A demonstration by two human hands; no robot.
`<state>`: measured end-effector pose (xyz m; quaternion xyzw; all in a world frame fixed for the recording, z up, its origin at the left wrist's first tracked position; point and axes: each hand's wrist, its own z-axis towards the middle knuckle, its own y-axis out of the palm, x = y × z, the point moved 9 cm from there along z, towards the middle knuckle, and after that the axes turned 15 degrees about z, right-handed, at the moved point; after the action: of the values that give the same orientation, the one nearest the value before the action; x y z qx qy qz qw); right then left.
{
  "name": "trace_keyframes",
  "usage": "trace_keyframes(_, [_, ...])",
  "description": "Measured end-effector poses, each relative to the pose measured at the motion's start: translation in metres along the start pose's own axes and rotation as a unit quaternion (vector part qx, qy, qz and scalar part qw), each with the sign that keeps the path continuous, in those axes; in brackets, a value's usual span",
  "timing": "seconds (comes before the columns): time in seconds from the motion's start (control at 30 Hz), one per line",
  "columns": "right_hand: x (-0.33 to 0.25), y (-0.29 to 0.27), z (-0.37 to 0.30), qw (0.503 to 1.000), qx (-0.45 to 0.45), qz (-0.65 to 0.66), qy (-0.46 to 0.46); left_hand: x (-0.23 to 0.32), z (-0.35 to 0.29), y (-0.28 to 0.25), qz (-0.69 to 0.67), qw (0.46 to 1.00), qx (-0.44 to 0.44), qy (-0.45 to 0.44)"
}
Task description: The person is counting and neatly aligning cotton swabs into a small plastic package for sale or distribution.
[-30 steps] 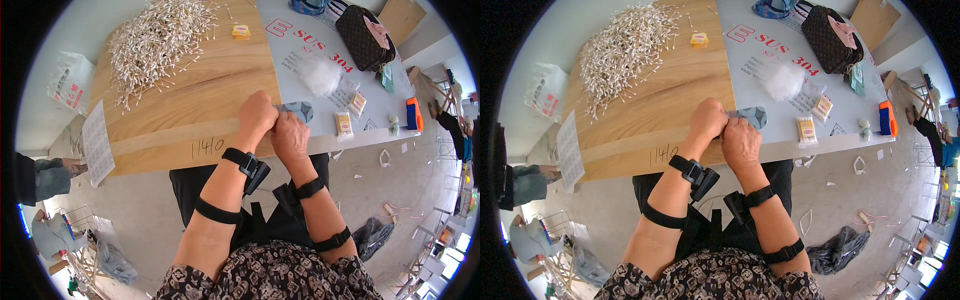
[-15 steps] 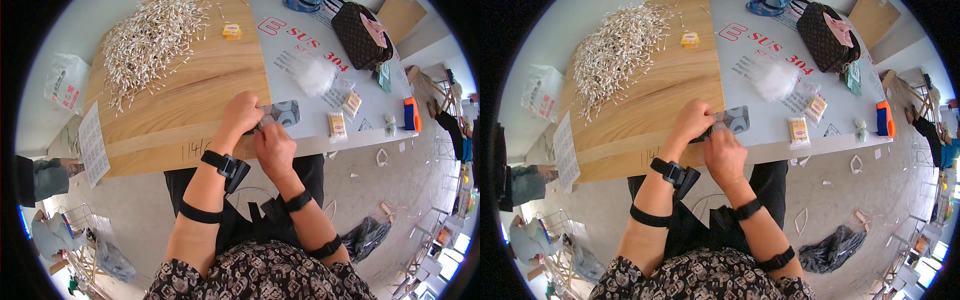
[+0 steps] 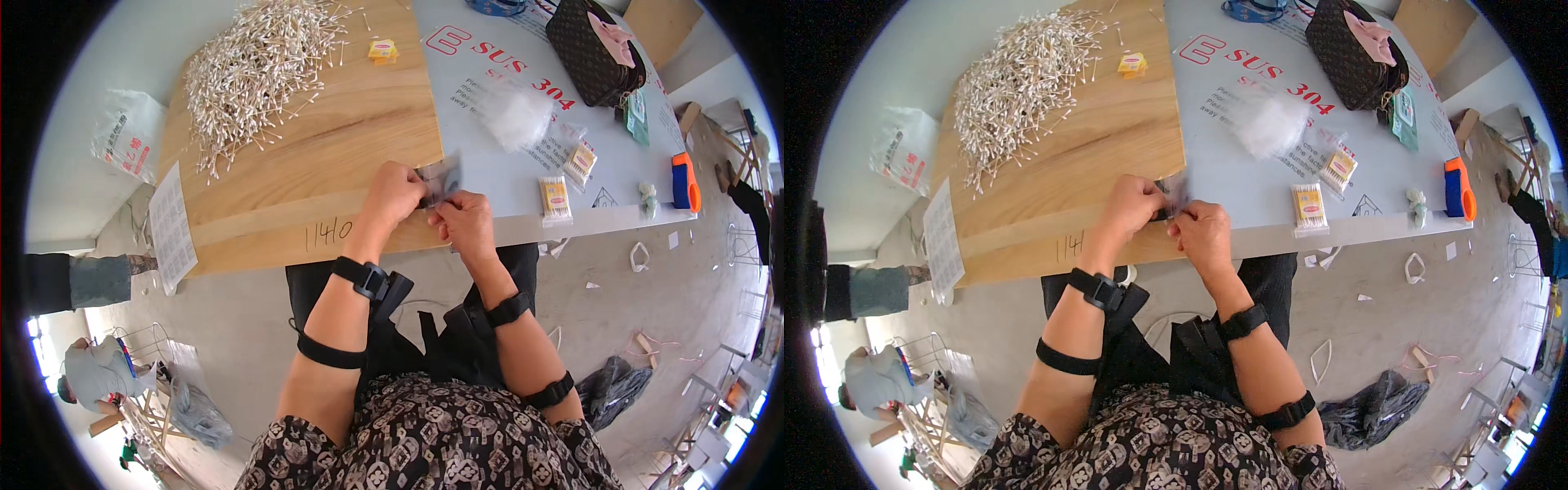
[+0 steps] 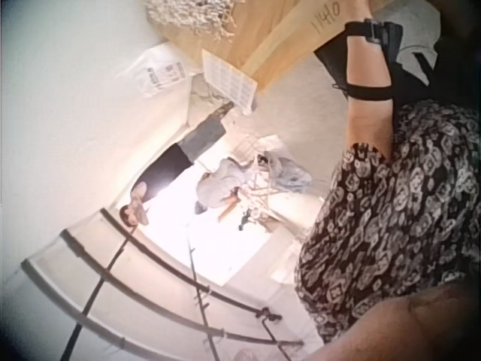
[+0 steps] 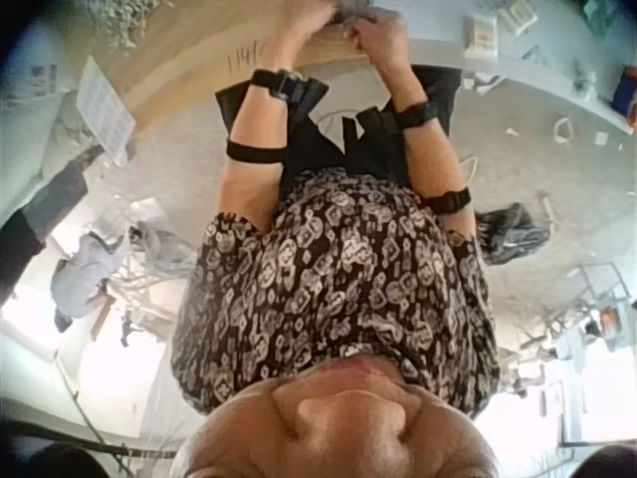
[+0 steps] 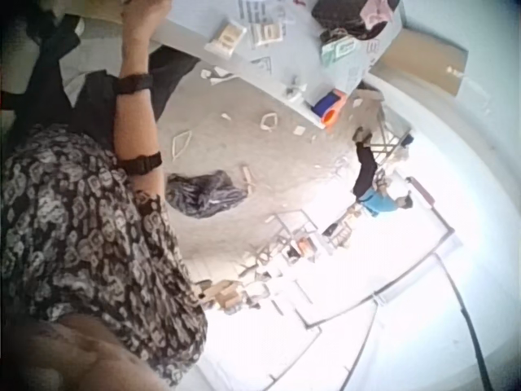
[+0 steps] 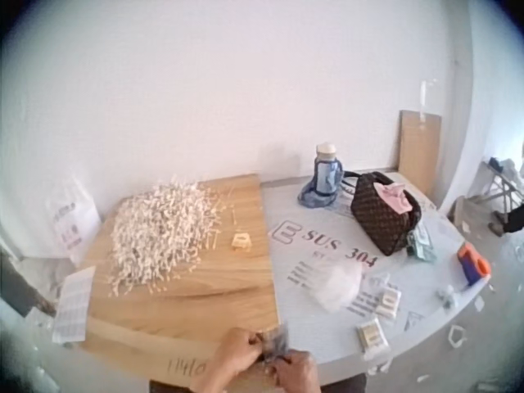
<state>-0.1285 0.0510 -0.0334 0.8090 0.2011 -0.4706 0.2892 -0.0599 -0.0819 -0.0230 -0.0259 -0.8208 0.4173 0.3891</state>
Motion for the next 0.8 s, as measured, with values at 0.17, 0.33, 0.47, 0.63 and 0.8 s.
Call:
trace_keyframes(0.17, [0.004, -0.008, 0.007, 1.0, 0.001, 0.004, 0.02, -0.004, -0.015, 0.013, -0.091, 0.995, 0.025, -0.037])
trace_keyframes(0.33, [0.002, -0.001, 0.009, 0.995, -0.037, 0.052, 0.081, -0.014, -0.012, 0.015, -0.05, 0.997, 0.059, -0.016])
trace_keyframes(0.47, [0.003, 0.011, 0.014, 0.995, -0.06, 0.021, 0.079, -0.022, -0.015, 0.003, -0.133, 0.982, 0.13, 0.008])
trace_keyframes(0.63, [0.002, 0.006, 0.014, 0.994, -0.03, 0.057, 0.091, -0.009, -0.023, 0.001, -0.094, 0.992, 0.081, -0.006])
trace_keyframes(0.8, [0.003, 0.008, 0.022, 0.989, -0.058, 0.092, 0.102, -0.01, -0.023, 0.006, -0.121, 0.991, 0.046, -0.015])
